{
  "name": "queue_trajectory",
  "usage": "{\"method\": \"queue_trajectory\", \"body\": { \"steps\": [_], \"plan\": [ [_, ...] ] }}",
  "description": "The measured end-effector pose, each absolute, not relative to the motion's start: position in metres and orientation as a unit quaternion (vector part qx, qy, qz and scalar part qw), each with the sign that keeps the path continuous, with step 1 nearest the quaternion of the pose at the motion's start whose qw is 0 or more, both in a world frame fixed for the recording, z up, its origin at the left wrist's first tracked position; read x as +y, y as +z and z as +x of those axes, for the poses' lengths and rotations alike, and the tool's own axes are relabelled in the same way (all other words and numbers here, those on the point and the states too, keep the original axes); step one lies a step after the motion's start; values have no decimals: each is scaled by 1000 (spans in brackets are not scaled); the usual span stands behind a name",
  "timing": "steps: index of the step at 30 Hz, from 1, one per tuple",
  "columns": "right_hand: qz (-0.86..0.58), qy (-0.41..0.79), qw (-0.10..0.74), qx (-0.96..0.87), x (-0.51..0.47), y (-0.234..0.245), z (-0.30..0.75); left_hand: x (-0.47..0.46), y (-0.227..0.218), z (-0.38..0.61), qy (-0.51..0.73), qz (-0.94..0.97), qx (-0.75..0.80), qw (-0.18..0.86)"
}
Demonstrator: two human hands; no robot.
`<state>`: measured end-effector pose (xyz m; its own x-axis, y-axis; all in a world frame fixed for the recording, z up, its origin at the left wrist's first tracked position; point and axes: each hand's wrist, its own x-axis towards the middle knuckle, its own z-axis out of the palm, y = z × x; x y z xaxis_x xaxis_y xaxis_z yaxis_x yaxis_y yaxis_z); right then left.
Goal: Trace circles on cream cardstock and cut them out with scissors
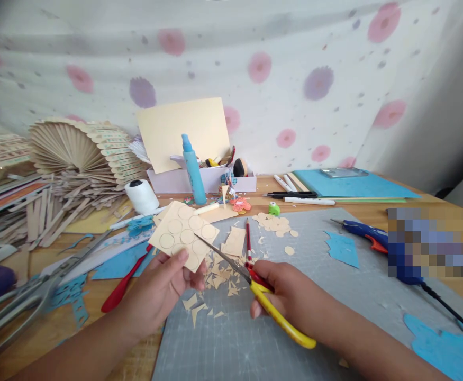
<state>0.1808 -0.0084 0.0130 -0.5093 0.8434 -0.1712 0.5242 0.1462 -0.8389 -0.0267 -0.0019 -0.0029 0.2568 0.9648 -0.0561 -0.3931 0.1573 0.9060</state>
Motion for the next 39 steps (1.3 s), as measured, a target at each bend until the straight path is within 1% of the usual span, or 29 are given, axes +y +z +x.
{"method": "queue_trajectory", "body": {
  "steps": [3,6,10,13,15,19,23,30,35,39],
  "plan": [
    [-482,438,161,-742,-10,11,178,-2,-3,-27,504,440,352,655],
    [-465,394,156,-777,-14,11,180,-2,-1,-29,503,498,349,614],
    [-458,363,139,-799,-22,15,187,-5,4,-29,451,595,359,560],
    [-461,360,145,-798,-23,15,186,-7,5,-28,428,620,367,546],
    [-459,379,156,-788,-21,15,182,-8,5,-27,431,614,372,546],
    [-455,455,170,-746,-15,15,174,-8,4,-24,437,586,387,562],
    [-458,475,176,-730,-14,14,174,-10,4,-24,437,567,386,582],
    [-457,454,169,-746,-12,7,176,-9,2,-26,439,570,375,585],
    [-444,392,169,-788,-16,9,179,-11,1,-24,437,562,376,593],
    [-444,409,166,-780,-21,13,180,-13,-1,-22,421,562,368,609]
  ]
}}
